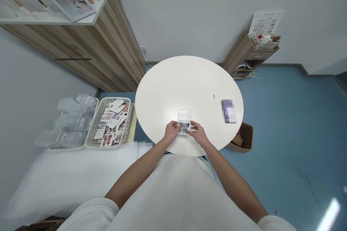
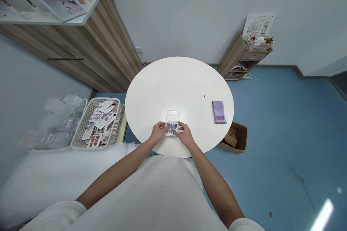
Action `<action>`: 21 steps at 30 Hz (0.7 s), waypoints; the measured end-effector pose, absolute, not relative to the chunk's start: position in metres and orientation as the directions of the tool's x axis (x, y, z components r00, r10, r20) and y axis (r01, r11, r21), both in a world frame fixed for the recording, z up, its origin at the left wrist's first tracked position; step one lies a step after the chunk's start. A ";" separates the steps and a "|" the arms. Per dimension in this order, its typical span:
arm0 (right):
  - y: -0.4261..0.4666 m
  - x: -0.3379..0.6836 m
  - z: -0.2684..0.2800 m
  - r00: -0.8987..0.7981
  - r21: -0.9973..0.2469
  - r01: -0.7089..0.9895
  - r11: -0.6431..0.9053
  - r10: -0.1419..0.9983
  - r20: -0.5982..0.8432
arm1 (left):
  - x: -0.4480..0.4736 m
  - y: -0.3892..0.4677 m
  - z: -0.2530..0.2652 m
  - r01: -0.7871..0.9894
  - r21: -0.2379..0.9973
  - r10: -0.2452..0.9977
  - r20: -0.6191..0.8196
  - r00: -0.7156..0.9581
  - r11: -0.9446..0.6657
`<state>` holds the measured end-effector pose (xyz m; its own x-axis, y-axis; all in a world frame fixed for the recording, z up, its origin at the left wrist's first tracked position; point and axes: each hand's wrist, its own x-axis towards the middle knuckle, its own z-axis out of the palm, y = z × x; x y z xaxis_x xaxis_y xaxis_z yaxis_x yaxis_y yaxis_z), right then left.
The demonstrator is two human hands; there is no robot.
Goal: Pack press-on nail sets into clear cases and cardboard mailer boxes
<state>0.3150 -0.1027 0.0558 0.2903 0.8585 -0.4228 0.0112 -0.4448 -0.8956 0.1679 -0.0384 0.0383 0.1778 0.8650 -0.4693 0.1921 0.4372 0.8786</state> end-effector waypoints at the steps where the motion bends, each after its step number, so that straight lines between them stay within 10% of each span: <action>1: -0.106 0.311 0.060 0.295 -0.899 -0.009 -0.438 0.858 -0.421 | 0.164 -0.040 0.041 0.192 0.885 0.871 -0.456 0.184 0.423; 21: -0.103 0.305 0.090 0.148 -0.810 -0.436 -0.392 0.856 -0.495 | 0.134 -0.037 0.072 -0.059 0.801 0.688 -0.471 0.552 0.595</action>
